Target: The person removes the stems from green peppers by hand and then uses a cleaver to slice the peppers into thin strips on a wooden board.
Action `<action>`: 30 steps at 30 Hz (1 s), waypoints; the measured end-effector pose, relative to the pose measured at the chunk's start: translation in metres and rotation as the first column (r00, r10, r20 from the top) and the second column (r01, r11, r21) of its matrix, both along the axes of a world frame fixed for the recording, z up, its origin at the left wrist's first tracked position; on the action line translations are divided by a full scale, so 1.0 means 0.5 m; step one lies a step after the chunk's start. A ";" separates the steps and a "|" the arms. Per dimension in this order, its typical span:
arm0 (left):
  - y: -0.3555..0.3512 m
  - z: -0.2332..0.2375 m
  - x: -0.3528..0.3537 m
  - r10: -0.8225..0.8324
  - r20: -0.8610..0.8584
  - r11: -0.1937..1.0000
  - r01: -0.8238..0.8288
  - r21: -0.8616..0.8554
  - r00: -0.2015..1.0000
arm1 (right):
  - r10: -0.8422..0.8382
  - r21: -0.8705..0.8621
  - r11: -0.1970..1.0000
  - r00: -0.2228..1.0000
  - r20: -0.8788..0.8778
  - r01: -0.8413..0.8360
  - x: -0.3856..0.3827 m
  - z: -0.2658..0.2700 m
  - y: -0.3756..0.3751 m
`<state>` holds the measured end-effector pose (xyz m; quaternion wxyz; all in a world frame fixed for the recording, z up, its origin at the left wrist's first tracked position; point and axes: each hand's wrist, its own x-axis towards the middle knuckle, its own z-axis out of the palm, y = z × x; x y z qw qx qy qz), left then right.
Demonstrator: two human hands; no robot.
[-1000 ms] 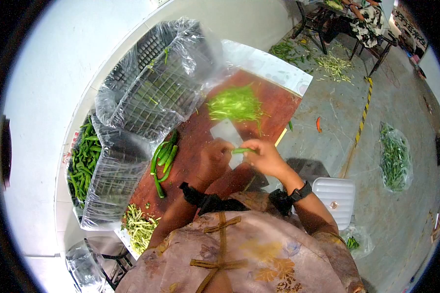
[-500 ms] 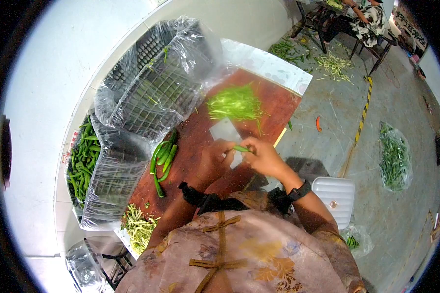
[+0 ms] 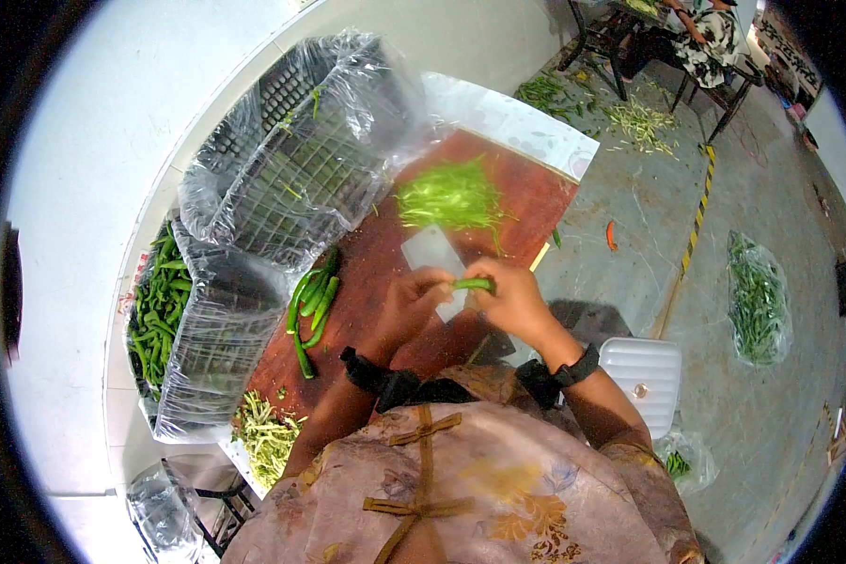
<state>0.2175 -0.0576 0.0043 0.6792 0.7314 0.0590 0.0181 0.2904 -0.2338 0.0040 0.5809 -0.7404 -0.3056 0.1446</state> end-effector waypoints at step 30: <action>0.298 0.050 -0.362 0.842 0.341 0.120 -0.761 0.638 0.418 | 0.014 -0.042 0.999 0.987 -0.161 -0.021 0.029 -0.055 0.014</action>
